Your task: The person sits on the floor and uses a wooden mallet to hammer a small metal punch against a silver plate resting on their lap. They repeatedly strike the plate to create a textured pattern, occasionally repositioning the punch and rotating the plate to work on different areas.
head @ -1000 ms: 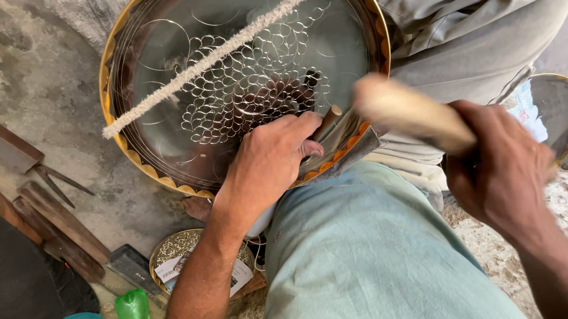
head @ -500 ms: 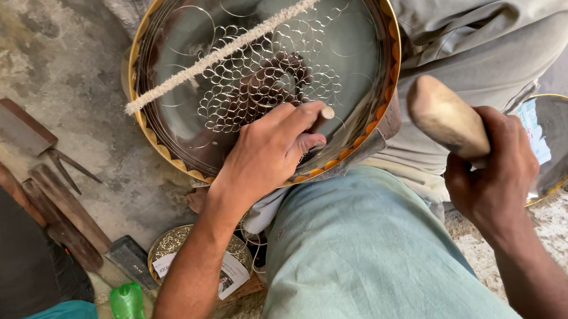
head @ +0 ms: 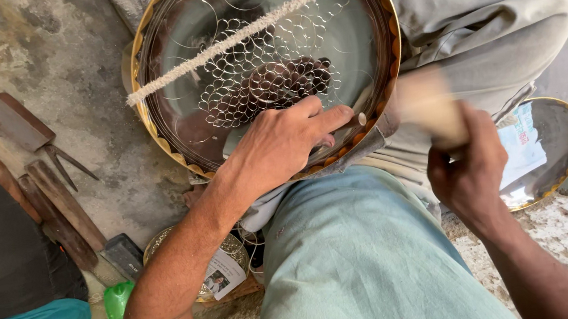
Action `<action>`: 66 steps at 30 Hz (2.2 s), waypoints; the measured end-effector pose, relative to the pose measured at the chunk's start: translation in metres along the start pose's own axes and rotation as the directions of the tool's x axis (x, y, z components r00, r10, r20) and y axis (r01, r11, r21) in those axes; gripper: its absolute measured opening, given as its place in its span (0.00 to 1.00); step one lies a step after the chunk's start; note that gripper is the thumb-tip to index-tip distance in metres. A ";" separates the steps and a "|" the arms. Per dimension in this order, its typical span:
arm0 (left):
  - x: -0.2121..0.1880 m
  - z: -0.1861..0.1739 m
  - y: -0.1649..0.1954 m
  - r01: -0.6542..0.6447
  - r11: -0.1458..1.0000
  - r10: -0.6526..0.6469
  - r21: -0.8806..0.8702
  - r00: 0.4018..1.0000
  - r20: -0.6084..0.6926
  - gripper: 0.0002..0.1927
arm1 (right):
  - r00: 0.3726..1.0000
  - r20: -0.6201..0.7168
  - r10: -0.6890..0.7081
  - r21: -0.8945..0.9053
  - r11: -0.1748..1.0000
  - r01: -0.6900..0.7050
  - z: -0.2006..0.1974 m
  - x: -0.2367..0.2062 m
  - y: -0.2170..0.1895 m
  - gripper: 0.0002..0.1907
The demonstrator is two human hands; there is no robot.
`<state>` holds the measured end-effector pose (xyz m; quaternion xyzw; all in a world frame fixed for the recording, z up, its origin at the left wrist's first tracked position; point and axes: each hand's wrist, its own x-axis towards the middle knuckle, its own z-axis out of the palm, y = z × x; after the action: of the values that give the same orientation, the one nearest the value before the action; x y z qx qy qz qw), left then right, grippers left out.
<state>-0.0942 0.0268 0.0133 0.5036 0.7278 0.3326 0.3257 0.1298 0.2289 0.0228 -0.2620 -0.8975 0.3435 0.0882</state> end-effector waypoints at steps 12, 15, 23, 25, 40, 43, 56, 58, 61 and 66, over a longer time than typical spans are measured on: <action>-0.027 0.017 0.005 0.184 0.968 -0.235 -0.172 0.907 -0.349 0.16 | 0.952 0.235 -0.197 -0.313 0.912 0.266 -0.029 0.080 -0.065 0.24; -0.034 0.027 0.007 0.190 0.959 -0.271 -0.212 0.835 -0.479 0.16 | 0.902 0.341 -0.265 -0.446 0.799 0.403 -0.033 0.100 -0.084 0.22; -0.047 0.049 0.019 0.211 0.925 -0.379 -0.317 0.593 -0.711 0.13 | 0.792 0.445 -0.419 -0.453 0.657 0.602 -0.024 0.131 -0.125 0.19; -0.048 0.056 0.023 0.257 0.907 -0.420 -0.333 0.539 -0.730 0.12 | 0.703 0.490 -0.515 -0.524 0.470 0.710 -0.025 0.133 -0.136 0.14; -0.049 0.077 0.023 0.336 0.808 -0.588 -0.484 0.415 -0.694 0.15 | 0.587 0.492 -0.643 -0.617 0.218 0.756 -0.031 0.140 -0.174 0.11; -0.050 0.084 0.022 0.235 0.803 -0.593 -0.548 0.404 -0.696 0.16 | 0.615 0.464 -0.638 -0.509 0.376 0.774 -0.024 0.141 -0.175 0.14; -0.052 0.079 0.009 0.327 0.921 -0.365 -0.210 0.541 -0.758 0.11 | 0.681 0.485 -0.548 -0.462 0.501 0.732 -0.020 0.150 -0.178 0.14; -0.049 0.072 0.011 0.279 0.909 -0.416 -0.310 0.558 -0.718 0.13 | 0.627 0.525 -0.576 -0.591 0.283 0.755 -0.029 0.152 -0.174 0.09; -0.045 0.059 0.008 0.221 0.918 -0.393 -0.329 0.612 -0.687 0.17 | 0.713 0.493 -0.499 -0.489 0.519 0.701 -0.035 0.153 -0.158 0.14; -0.039 0.044 0.005 0.217 0.931 -0.355 -0.295 0.731 -0.583 0.15 | 0.747 0.525 -0.407 -0.551 0.507 0.663 -0.044 0.140 -0.119 0.15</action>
<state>-0.0451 -0.0016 -0.0023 0.2085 0.8245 0.5002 0.1627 -0.0230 0.2539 0.1321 0.0818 -0.9937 -0.0368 -0.0671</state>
